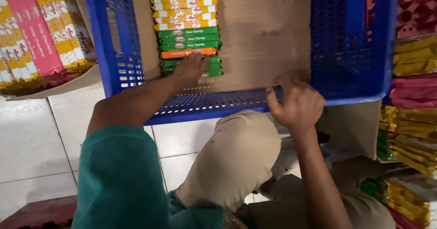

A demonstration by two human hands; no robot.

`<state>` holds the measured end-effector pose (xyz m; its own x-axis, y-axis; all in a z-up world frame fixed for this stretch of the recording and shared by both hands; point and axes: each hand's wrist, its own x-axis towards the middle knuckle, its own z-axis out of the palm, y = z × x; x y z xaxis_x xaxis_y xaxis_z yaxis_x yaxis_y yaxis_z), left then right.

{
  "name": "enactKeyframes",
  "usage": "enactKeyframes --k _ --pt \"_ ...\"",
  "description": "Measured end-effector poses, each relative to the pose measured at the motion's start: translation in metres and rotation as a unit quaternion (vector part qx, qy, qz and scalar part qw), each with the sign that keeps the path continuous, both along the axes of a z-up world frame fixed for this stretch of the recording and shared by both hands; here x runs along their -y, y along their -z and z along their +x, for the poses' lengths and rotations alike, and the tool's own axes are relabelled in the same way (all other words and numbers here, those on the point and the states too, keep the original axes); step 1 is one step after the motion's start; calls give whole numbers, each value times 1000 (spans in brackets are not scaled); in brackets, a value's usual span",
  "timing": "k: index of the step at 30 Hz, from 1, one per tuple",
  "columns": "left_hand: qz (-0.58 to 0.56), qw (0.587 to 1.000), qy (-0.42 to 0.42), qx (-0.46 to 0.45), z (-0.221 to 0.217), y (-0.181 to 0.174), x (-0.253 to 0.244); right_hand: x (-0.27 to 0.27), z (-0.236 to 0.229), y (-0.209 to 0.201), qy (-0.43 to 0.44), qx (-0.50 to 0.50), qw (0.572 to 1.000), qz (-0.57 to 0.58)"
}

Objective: The person sits on a small stool and transfers packs of Tango snacks from a blue plastic crate into a cardboard box. They handle the snack packs by hand, picking them up from the crate and placing them into the box, organizing them by color and type.

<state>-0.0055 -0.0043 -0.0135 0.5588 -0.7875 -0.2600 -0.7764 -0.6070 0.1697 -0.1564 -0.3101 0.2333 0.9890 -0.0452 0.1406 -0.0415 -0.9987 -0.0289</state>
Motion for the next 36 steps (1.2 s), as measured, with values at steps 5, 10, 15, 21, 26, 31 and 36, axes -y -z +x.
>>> enactKeyframes --k 5,10,15,21,26,31,36 --pt "15 999 27 38 -5 6 1 1 -3 -1 -7 -16 1000 9" --pt "-162 962 36 216 -5 13 8 -1 1 3 -3 12 1000 4" --pt "-2 999 8 50 7 -15 20 -6 6 -2 -2 27 1000 5" --pt "-166 982 -34 -83 50 -93 46 -8 9 2 3 53 998 -21" --pt "-230 937 -180 -193 68 -194 54 -12 9 1 20 58 998 -25" --pt "-386 881 -193 -194 45 -305 80 -7 3 -25 33 -43 976 209" --pt "-485 838 -145 -206 -4 -381 126 29 -5 -40 16 71 768 636"
